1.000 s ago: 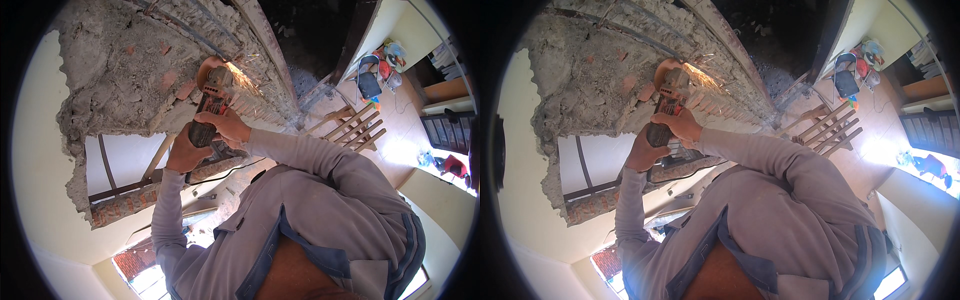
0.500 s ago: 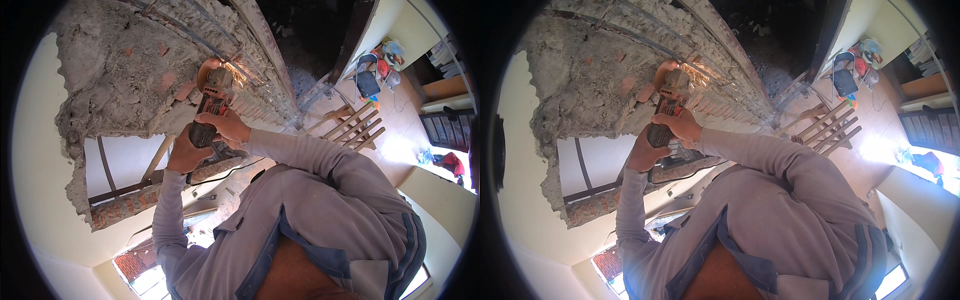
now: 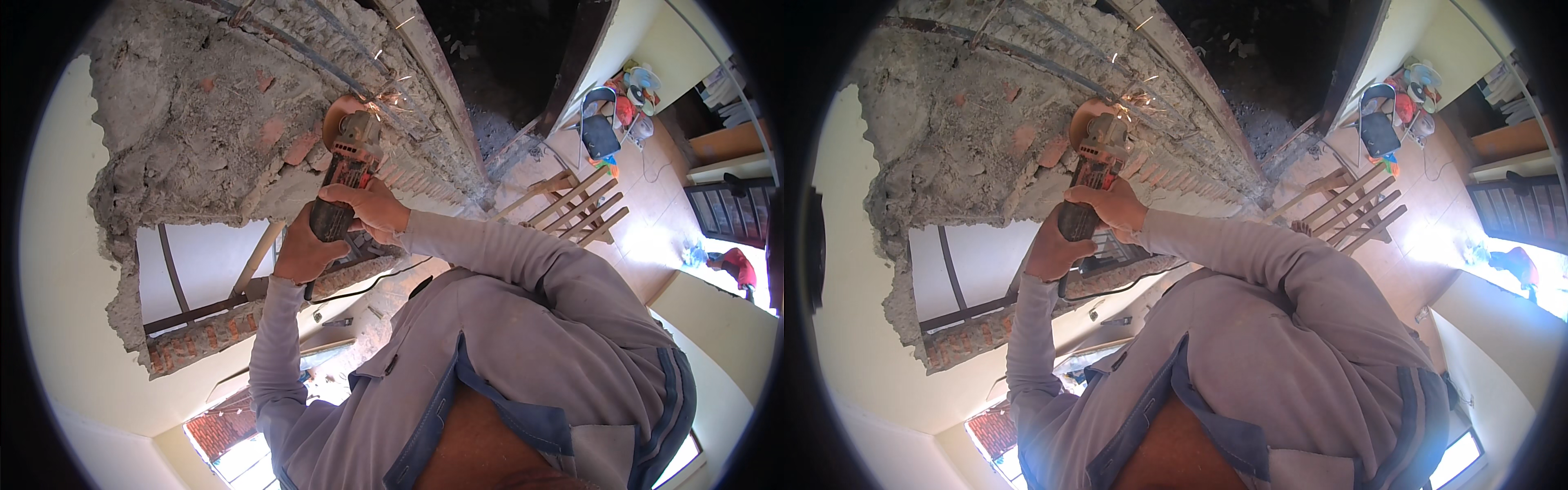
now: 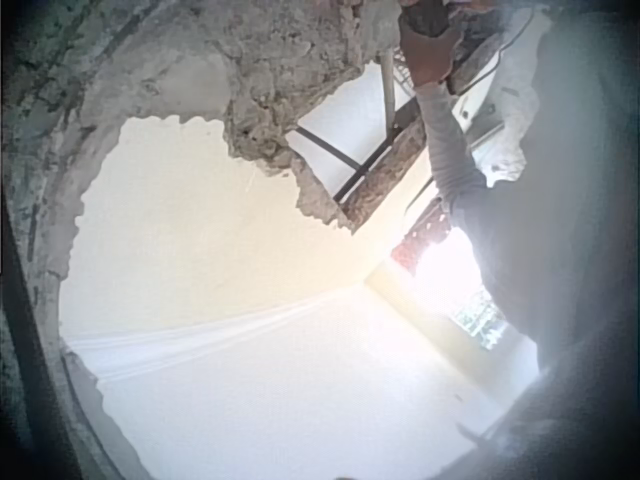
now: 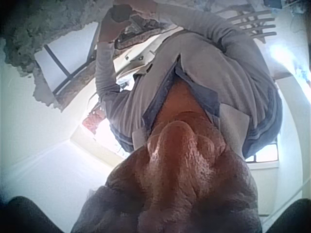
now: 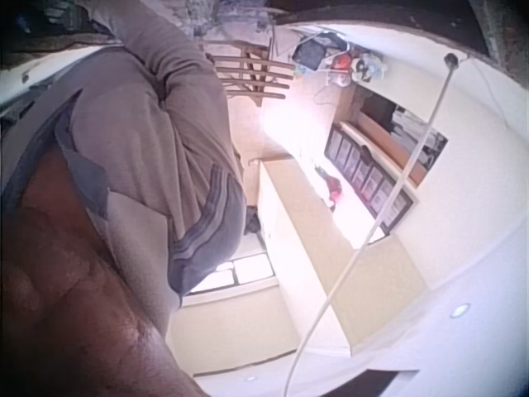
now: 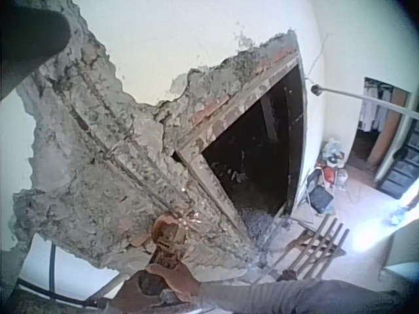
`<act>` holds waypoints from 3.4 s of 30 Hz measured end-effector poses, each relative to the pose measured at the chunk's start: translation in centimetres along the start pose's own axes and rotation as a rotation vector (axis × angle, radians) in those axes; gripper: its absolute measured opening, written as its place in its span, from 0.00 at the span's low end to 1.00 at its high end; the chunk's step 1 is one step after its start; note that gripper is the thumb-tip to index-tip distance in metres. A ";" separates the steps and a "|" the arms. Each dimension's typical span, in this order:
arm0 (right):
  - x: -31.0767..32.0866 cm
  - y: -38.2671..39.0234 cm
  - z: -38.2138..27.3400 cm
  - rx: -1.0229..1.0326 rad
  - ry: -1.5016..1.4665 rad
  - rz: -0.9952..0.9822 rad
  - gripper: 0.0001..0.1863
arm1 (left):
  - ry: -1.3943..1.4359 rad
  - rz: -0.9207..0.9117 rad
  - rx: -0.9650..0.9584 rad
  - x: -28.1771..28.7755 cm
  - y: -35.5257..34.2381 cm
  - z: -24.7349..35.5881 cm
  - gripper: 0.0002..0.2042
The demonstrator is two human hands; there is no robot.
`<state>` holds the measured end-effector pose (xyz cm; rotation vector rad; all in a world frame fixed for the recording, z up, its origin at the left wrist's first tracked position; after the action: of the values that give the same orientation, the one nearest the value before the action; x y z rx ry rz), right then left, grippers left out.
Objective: The person uses an angle grinder to cut a vertical line into a brick and concrete wall. They stand on a wooden scaffold and guide the tool along the wall surface, producing sparks and debris.
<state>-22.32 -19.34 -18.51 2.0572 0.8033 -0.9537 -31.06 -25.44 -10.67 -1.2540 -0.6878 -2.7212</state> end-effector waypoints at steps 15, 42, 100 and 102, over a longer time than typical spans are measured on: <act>0.1 -0.2 0.3 -0.032 -0.023 -0.004 0.19 | -0.036 -0.011 0.005 0.0 -0.1 0.3 0.36; 0.3 -0.6 0.5 -0.027 -0.026 -0.034 0.19 | -0.035 -0.031 0.037 0.0 -0.2 0.2 0.36; -0.3 0.0 0.2 -0.017 -0.027 -0.017 0.18 | 0.010 -0.007 0.028 0.3 0.3 0.5 0.34; -0.2 -0.1 0.2 -0.022 -0.009 -0.014 0.18 | 0.010 -0.012 0.030 0.3 0.2 0.6 0.34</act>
<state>-22.59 -19.51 -18.48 2.0297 0.8207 -0.9568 -30.76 -25.37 -10.03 -1.2327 -0.7336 -2.7144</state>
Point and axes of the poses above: each hand's wrist, its own y-axis away from the middle knuckle, its own x-axis out of the back of the hand, z = x × y, the point moved 8 cm from there along -y, towards the middle knuckle
